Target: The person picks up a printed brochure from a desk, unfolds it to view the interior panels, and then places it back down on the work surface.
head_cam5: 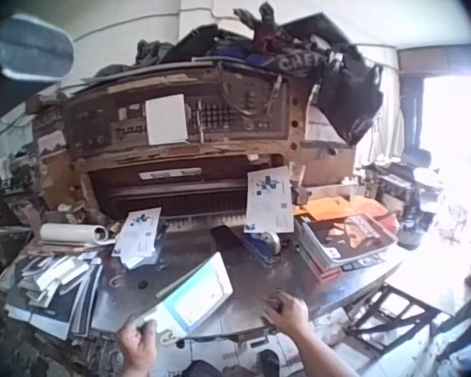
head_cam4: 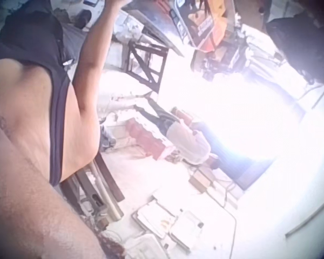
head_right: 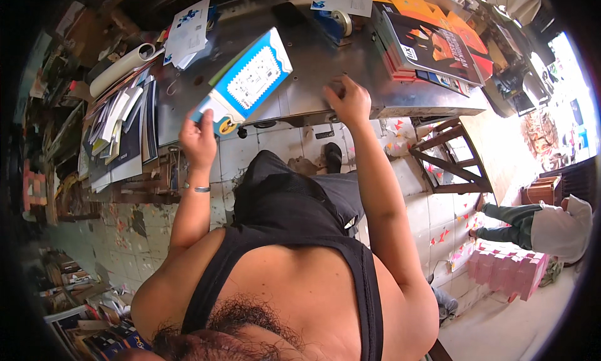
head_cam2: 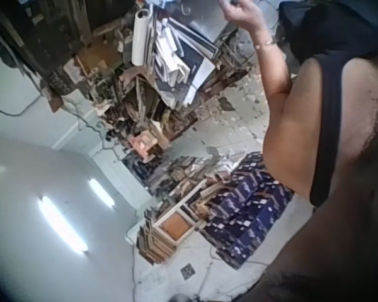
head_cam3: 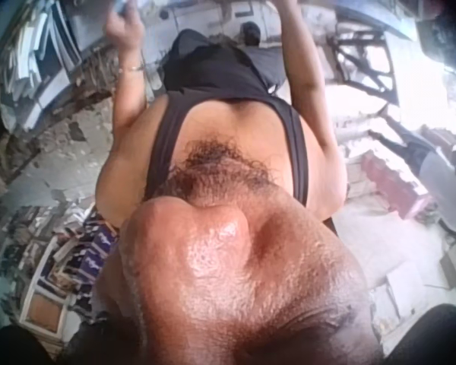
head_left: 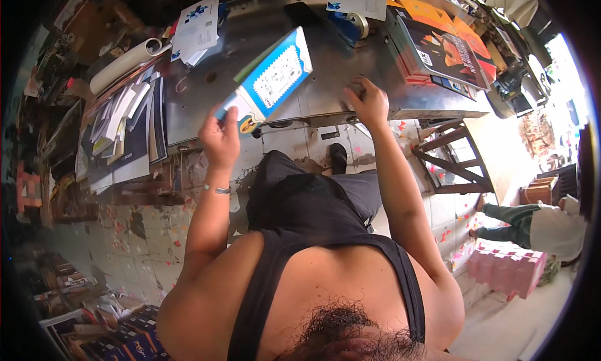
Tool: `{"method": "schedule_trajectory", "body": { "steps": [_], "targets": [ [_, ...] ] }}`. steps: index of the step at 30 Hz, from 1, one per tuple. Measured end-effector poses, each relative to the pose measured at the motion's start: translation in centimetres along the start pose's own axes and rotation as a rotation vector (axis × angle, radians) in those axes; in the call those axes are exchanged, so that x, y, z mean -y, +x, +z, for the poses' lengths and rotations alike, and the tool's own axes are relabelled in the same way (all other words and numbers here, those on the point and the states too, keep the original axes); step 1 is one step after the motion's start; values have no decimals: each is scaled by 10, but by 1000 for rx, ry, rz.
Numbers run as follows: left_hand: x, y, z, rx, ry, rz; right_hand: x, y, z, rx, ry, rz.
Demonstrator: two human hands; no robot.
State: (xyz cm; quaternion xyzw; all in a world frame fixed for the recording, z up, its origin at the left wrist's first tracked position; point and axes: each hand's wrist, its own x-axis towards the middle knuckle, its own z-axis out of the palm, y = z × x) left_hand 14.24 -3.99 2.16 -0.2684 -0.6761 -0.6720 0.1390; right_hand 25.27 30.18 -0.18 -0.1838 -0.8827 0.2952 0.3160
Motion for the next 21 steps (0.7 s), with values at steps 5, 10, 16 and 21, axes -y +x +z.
{"method": "schedule_trajectory", "body": {
  "steps": [5,10,16,21],
  "targets": [
    [-19,16,-1,-36,-400,-117,3,-6,-6,59,124,43],
    [-24,5,6,83,-614,-317,1,-29,-8,188,770,84],
    [-32,-11,24,249,-825,-451,38,-68,-18,253,1029,331],
    [-53,-21,24,191,-1049,-609,64,-105,-13,193,1152,619]
  ]
}}
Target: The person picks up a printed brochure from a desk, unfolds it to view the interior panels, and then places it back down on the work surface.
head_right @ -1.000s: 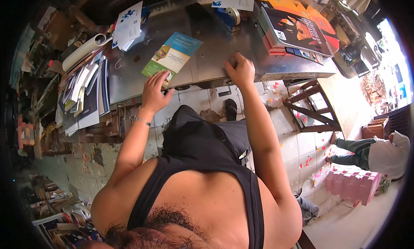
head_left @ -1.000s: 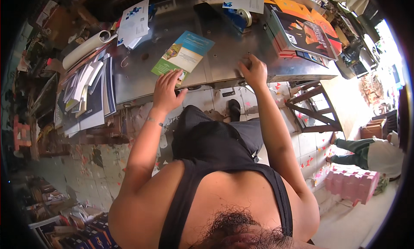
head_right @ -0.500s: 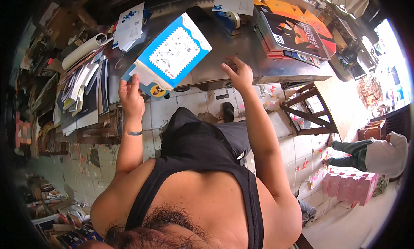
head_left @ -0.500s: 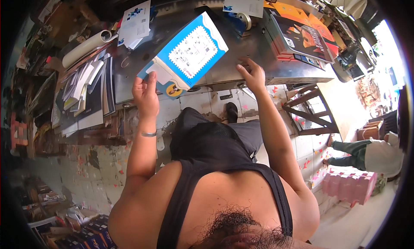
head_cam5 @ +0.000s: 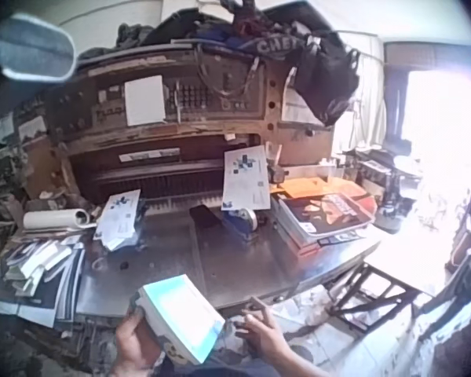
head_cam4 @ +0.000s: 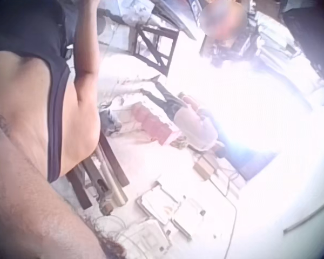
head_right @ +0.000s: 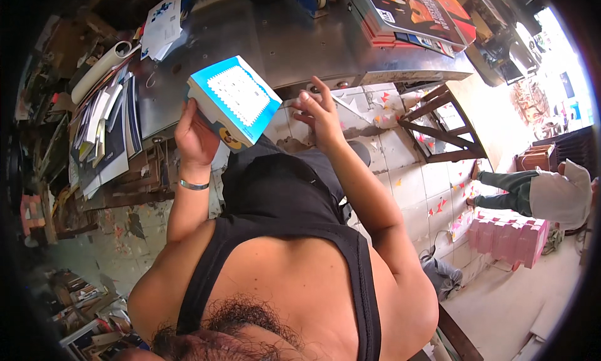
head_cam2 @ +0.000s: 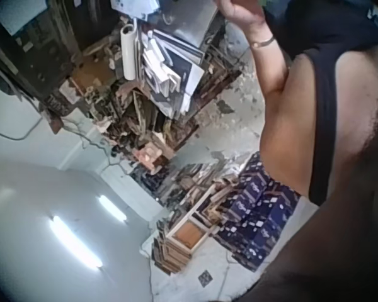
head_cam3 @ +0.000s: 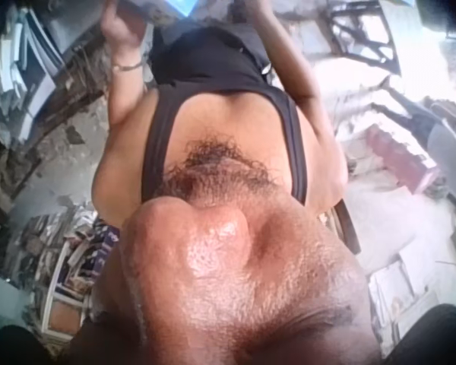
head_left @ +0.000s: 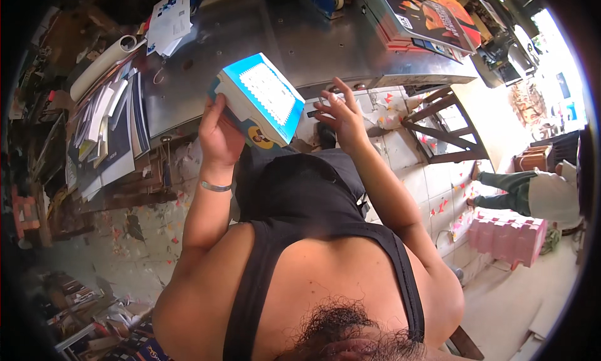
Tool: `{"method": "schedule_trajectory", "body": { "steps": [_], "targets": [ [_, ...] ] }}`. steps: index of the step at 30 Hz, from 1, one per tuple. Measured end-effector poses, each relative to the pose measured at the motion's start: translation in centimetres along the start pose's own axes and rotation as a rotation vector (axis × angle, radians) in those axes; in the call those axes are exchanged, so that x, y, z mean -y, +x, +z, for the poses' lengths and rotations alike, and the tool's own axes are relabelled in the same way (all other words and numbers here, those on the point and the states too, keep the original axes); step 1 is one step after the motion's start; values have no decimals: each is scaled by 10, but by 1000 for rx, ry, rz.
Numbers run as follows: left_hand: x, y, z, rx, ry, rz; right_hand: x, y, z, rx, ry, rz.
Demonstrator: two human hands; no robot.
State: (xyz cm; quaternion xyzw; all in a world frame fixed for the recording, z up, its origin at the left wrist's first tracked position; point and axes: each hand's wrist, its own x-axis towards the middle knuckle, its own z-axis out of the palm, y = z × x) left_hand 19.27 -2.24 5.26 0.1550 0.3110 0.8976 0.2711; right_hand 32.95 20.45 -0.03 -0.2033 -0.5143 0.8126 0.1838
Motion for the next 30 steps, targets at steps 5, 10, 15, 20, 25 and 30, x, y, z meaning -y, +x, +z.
{"method": "schedule_trajectory", "body": {
  "steps": [5,10,15,20,25,30],
  "targets": [
    [-4,-17,-10,48,-150,-102,3,-10,12,218,412,76],
    [-7,-37,-12,54,-255,-157,8,-21,24,-39,451,-172],
    [2,-44,-26,17,-242,-177,29,-25,27,-10,475,-59],
    [12,-34,-39,8,-257,-197,40,-26,20,-35,-11,-77],
    [10,-16,-22,-178,18,-91,41,-16,8,-75,-83,-113],
    [18,-16,-21,-55,1045,553,47,-15,11,-95,87,-75]
  ]
}}
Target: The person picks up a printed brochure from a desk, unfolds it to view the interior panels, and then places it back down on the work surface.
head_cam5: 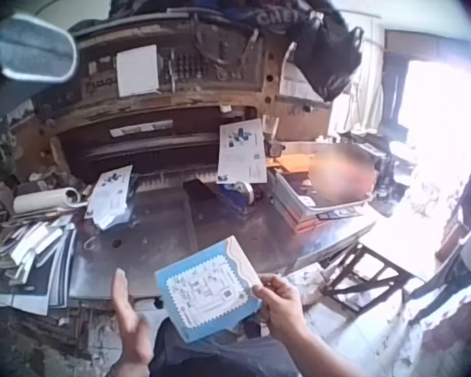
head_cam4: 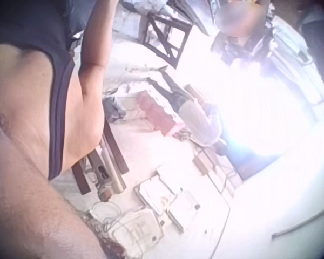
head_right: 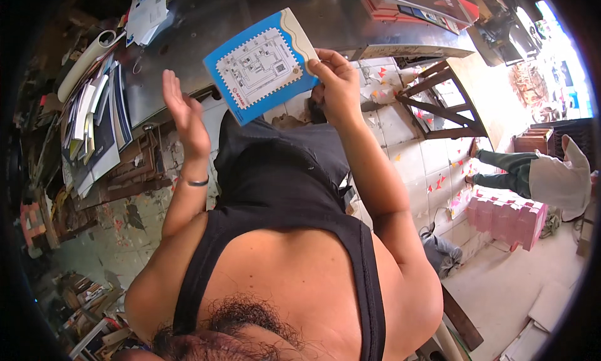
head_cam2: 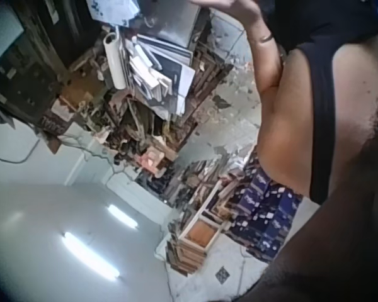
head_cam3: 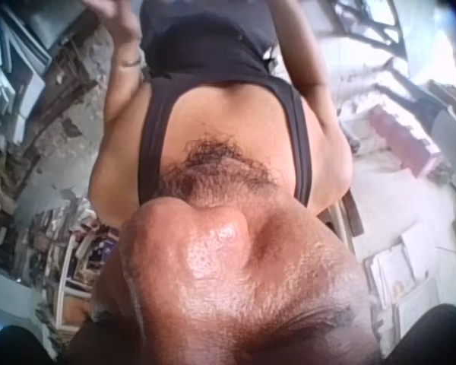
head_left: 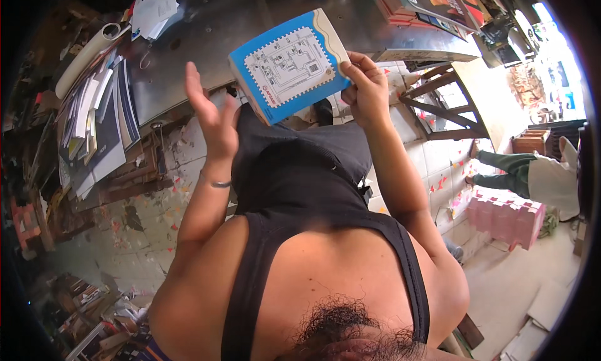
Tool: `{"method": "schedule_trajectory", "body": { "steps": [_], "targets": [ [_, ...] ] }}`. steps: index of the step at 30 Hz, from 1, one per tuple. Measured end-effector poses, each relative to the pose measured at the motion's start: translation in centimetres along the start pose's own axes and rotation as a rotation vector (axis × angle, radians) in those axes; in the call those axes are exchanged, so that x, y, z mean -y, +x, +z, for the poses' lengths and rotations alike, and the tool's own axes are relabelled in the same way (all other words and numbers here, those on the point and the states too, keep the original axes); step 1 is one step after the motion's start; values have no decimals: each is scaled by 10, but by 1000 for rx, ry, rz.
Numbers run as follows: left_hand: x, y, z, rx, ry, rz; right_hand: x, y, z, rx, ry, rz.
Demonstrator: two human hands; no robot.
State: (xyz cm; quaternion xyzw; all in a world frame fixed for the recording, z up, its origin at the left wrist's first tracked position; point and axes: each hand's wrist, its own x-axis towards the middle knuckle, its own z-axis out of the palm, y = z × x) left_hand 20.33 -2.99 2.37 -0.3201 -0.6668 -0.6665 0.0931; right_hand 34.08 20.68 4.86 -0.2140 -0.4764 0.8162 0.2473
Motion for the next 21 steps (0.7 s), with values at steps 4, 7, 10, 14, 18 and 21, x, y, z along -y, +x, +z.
{"method": "schedule_trajectory", "body": {
  "steps": [4,7,10,14,18,21],
  "targets": [
    [-36,-6,13,290,673,336,11,-10,24,86,123,88],
    [-23,-3,16,419,552,339,12,-19,38,227,128,112],
    [-19,0,13,122,17,-147,32,-34,62,405,-27,-164],
    [-27,20,-1,-131,-550,-445,87,-63,86,901,-293,-496],
    [-15,27,-17,-129,-825,-535,90,-85,104,1588,-245,-557],
    [-12,40,-10,-96,-812,-432,95,-94,103,1708,-179,-519]
  ]
}}
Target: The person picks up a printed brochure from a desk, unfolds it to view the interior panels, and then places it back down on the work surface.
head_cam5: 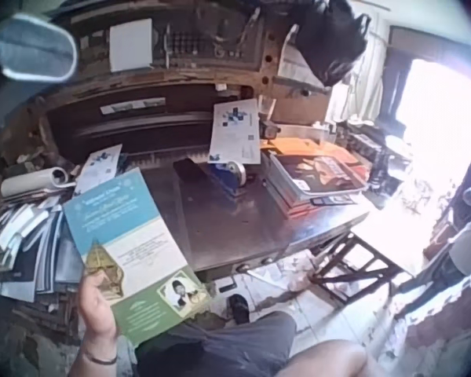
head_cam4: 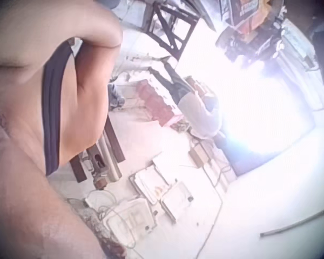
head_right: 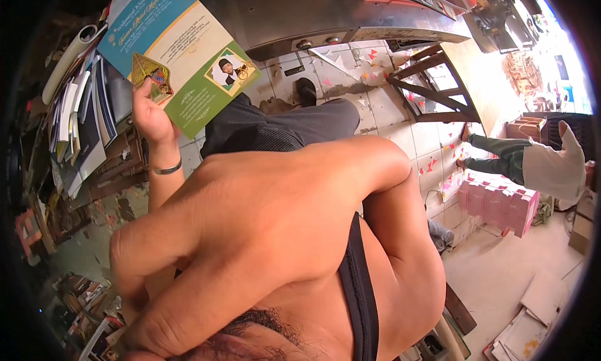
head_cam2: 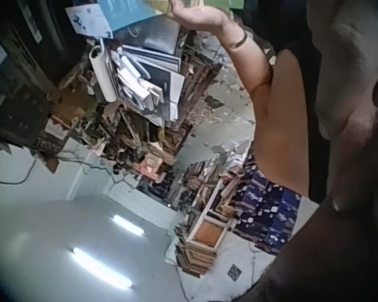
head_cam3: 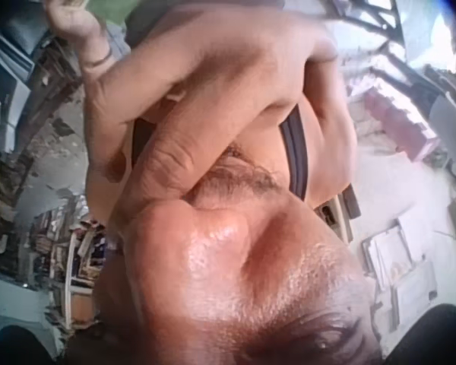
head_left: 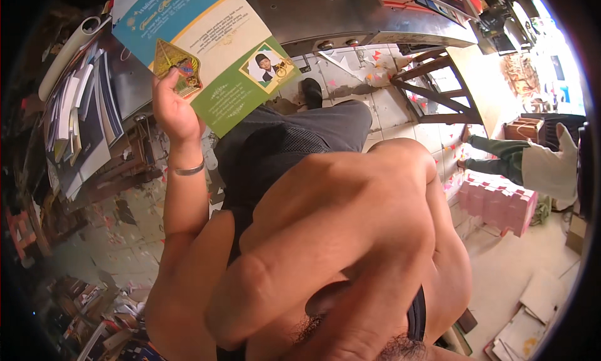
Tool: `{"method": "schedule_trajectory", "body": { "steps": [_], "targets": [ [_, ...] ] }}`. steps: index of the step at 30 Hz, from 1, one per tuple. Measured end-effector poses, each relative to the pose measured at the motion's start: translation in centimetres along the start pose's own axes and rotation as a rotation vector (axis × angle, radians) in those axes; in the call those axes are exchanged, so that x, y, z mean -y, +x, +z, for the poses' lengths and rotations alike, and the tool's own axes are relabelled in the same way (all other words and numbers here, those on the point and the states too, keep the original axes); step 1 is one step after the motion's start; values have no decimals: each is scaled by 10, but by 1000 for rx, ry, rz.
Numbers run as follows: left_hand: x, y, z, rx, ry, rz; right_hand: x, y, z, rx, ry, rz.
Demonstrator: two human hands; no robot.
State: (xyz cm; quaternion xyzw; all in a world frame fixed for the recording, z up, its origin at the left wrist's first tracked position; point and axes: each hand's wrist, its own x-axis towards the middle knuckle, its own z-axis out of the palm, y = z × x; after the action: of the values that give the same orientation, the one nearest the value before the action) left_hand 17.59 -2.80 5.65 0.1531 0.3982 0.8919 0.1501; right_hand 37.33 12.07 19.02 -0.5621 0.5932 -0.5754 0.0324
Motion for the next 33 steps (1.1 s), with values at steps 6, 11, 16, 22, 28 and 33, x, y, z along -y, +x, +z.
{"method": "schedule_trajectory", "body": {
  "steps": [6,11,16,22,28,33],
  "targets": [
    [-9,0,-24,28,271,-39,-15,-27,-49,-349,-275,86],
    [-8,-10,-1,24,289,28,-72,-56,-56,-871,-951,507],
    [-5,-15,7,125,244,79,-101,-89,-34,-993,-319,599],
    [4,-21,-4,275,217,-23,-104,-110,-27,-1068,-435,657],
    [-4,-21,4,440,256,83,-101,-116,-24,-1223,-311,516],
    [-2,-21,-6,497,701,209,-99,-120,-25,-1268,-227,477]
  ]
}}
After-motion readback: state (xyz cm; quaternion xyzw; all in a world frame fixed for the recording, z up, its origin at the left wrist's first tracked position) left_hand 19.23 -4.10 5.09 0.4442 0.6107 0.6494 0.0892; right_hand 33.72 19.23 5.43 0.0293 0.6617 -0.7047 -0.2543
